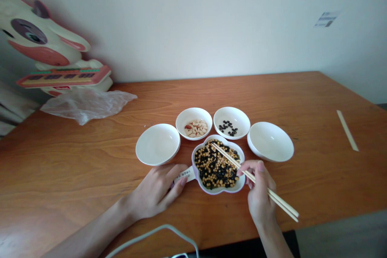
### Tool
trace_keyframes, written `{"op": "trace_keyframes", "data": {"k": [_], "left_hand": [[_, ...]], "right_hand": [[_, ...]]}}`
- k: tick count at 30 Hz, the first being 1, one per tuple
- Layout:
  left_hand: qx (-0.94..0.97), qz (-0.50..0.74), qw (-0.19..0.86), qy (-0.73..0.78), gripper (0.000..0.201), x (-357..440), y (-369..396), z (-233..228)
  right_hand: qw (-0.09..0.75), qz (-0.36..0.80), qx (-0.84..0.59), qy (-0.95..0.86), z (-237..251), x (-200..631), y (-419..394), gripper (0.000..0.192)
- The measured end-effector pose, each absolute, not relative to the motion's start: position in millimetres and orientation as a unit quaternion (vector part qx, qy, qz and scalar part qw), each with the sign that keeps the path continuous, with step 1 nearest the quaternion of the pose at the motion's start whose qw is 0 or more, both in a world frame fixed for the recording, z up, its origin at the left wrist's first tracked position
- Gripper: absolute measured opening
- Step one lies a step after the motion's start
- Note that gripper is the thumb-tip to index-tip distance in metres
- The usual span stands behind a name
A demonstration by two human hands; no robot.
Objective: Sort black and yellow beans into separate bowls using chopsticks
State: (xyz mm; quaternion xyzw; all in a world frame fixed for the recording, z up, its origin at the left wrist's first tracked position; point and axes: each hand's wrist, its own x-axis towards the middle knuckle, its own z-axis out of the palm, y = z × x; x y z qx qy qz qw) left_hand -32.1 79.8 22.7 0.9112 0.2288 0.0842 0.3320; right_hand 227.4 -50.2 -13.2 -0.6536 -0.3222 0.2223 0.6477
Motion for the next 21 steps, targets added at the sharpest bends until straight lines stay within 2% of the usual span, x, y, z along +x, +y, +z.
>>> {"op": "trace_keyframes", "data": {"k": [13,21], "left_hand": [[0.912,0.078,0.325,0.237,0.022,-32.9,80.1,20.5],[0.913,0.083,0.323,0.235,0.021,-33.3,79.4,21.7]], "right_hand": [[0.660,0.269,-0.639,-0.290,-7.9,225.4,-48.3,0.065],[0.674,0.268,-0.635,-0.265,-1.8,223.1,-39.2,0.064]]}}
